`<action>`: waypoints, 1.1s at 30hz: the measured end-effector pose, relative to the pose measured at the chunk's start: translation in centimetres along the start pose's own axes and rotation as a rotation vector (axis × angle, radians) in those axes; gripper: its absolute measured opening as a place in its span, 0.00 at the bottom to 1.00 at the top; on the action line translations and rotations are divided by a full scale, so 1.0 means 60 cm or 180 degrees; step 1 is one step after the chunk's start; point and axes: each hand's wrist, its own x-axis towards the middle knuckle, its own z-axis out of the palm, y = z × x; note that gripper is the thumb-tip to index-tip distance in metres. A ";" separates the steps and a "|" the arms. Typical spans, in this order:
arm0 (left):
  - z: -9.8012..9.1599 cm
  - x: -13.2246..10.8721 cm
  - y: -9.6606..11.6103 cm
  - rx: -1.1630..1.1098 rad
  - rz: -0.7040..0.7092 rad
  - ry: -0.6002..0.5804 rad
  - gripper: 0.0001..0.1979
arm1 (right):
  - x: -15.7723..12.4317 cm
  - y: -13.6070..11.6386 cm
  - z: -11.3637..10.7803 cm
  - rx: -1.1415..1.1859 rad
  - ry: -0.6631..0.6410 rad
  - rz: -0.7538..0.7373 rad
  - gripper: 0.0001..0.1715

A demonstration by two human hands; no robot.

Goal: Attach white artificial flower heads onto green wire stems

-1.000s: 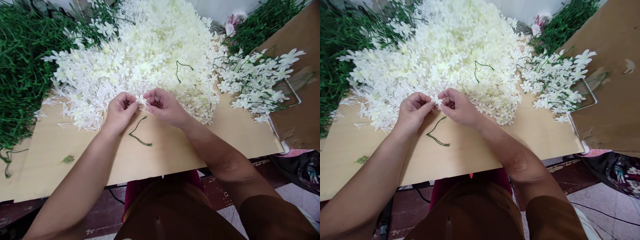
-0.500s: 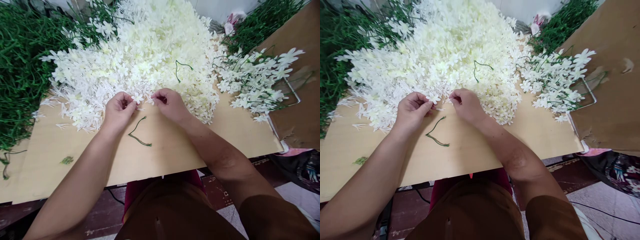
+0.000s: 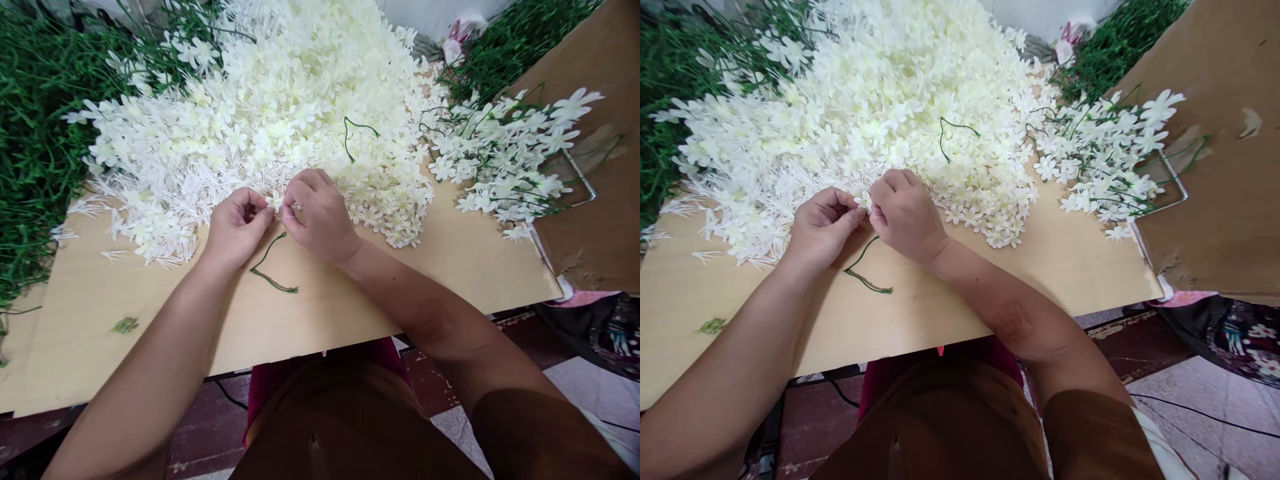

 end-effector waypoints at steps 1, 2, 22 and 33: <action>0.000 0.000 -0.001 0.0005 0.0014 -0.0027 0.09 | 0.000 0.001 0.003 0.0003 -0.0034 0.0027 0.06; 0.000 0.000 -0.002 0.0009 0.0040 -0.0050 0.09 | 0.000 0.002 0.004 0.0008 -0.0056 0.0045 0.06; -0.003 0.004 -0.012 -0.0102 0.0184 -0.0185 0.08 | -0.001 -0.001 0.017 -0.0045 -0.0089 -0.0086 0.06; -0.009 0.003 -0.003 -0.0301 0.0102 -0.0434 0.08 | 0.005 -0.004 0.008 -0.0282 -0.0145 0.0043 0.09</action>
